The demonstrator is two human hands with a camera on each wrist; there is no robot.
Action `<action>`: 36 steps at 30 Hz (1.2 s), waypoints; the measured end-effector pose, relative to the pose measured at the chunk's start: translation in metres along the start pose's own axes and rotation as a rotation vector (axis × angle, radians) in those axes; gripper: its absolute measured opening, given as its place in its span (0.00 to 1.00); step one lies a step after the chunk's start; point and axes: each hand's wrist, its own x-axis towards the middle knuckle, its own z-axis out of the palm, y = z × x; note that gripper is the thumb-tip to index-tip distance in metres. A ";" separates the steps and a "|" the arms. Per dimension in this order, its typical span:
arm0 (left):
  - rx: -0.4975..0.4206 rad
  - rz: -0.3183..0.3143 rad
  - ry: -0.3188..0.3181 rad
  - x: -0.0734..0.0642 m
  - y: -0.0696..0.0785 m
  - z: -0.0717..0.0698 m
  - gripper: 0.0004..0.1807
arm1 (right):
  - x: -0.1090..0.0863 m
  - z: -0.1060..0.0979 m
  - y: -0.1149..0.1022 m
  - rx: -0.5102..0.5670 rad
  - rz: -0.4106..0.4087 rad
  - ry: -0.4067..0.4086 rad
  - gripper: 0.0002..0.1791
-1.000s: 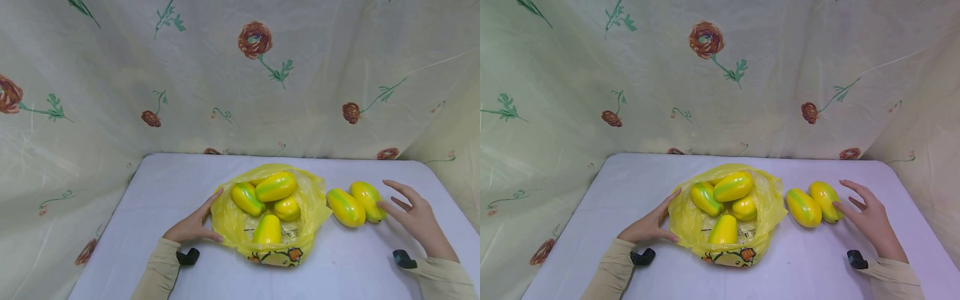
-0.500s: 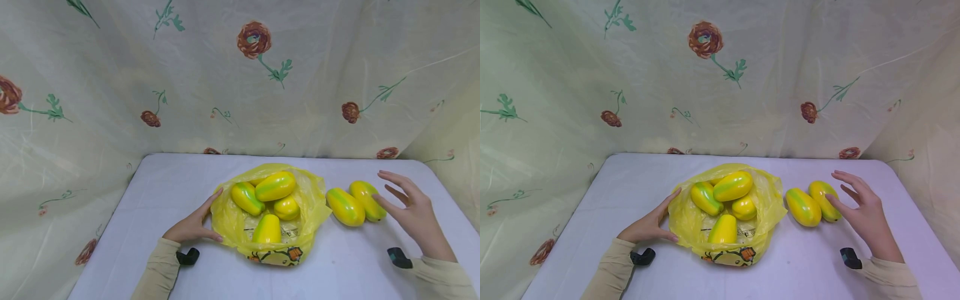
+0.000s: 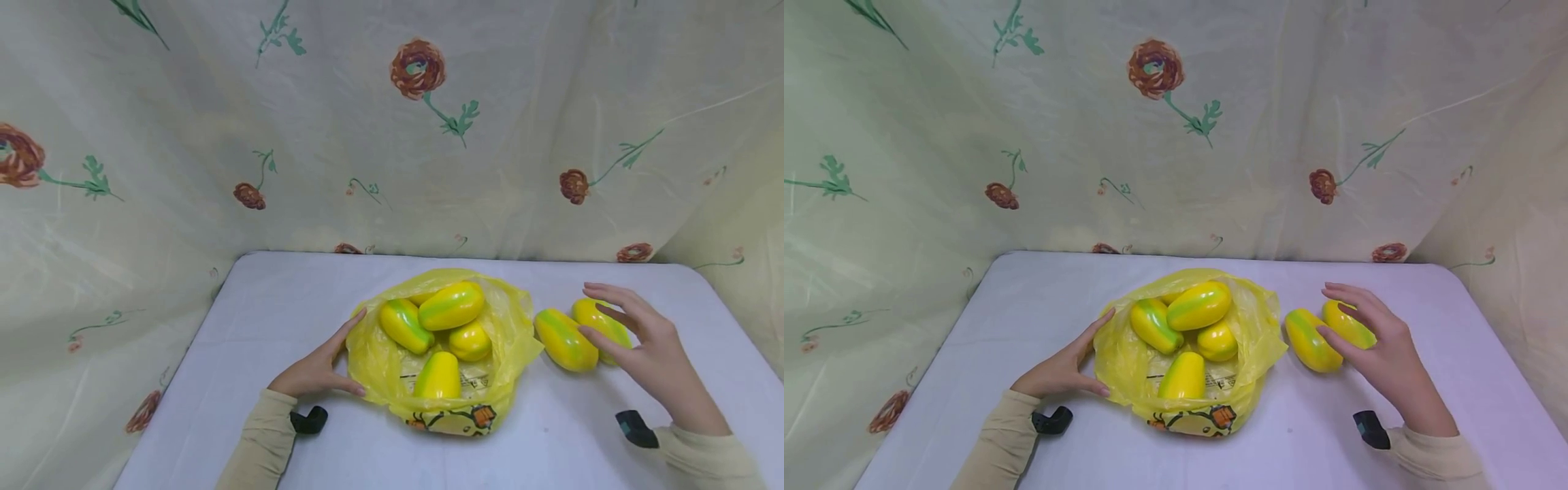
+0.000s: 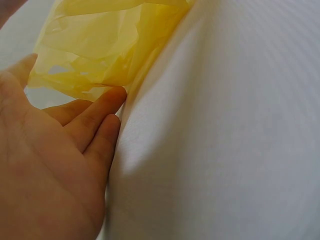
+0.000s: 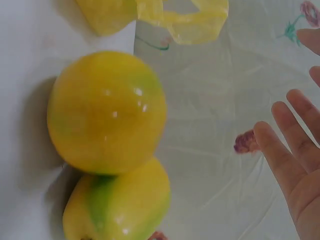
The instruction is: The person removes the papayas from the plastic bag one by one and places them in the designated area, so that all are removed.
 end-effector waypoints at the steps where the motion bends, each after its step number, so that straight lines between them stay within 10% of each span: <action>1: 0.000 -0.001 0.001 0.000 0.000 0.000 0.68 | 0.000 0.002 -0.003 0.000 -0.007 -0.007 0.37; 25: 0.002 -0.014 0.009 0.001 -0.002 0.001 0.68 | 0.029 0.050 -0.039 -0.048 -0.285 -0.201 0.32; 36: 0.002 -0.011 0.007 0.002 -0.003 0.001 0.68 | 0.044 0.065 -0.052 -0.072 -0.286 -0.334 0.28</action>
